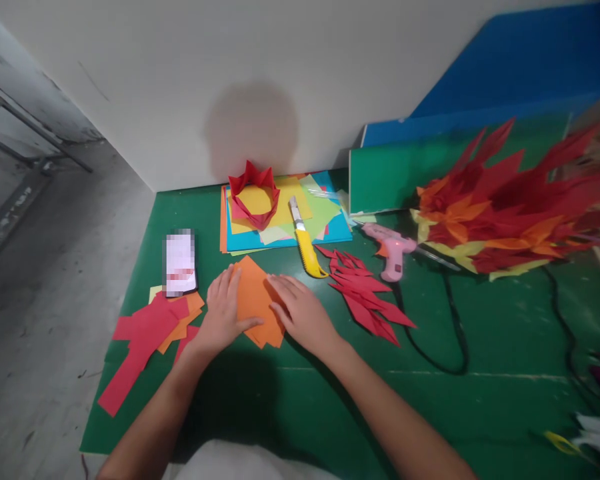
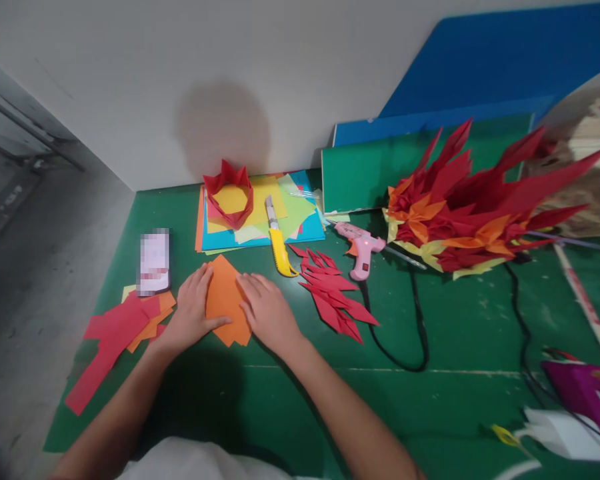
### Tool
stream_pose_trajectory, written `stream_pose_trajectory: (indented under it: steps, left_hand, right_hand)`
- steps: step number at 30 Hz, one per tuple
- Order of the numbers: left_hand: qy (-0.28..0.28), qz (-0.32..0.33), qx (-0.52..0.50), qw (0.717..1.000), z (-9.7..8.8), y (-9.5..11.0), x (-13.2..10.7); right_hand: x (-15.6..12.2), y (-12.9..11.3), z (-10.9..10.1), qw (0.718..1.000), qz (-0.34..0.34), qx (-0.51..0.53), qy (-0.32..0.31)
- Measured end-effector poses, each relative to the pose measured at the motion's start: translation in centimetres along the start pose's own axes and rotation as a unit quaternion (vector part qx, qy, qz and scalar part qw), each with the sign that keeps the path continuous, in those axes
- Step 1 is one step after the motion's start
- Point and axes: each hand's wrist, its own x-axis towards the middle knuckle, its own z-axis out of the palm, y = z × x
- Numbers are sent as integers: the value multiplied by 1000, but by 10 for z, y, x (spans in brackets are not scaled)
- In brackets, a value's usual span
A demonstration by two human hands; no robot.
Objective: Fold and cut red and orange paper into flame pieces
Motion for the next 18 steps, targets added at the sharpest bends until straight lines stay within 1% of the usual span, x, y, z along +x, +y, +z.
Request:
stream_pose_trajectory:
  steps: [2,4,7,9,11,14,18]
  left_hand:
    - [-9,26,-12,1000,-1,1,5]
    - [-17,51,-27,998,-2,2,11]
    - [-32,96,-55,993,-2,3,19]
    - [-36,114,-70,990,-2,4,22]
    - [-43,120,-81,989,-3,7,23]
    - [-62,130,-98,985,-4,13,24]
    - [-100,201,-123,967,-2,20,28]
  right_hand:
    - [-2,0,2,999,14,44,14]
    - [-2,1,2,992,52,103,41]
    - [-2,5,3,965,116,221,78]
    - [-3,7,4,944,131,291,86]
    - [-4,9,2,930,128,336,80]
    - [-4,14,-3,923,129,355,71]
    - [-3,28,-7,924,165,331,102]
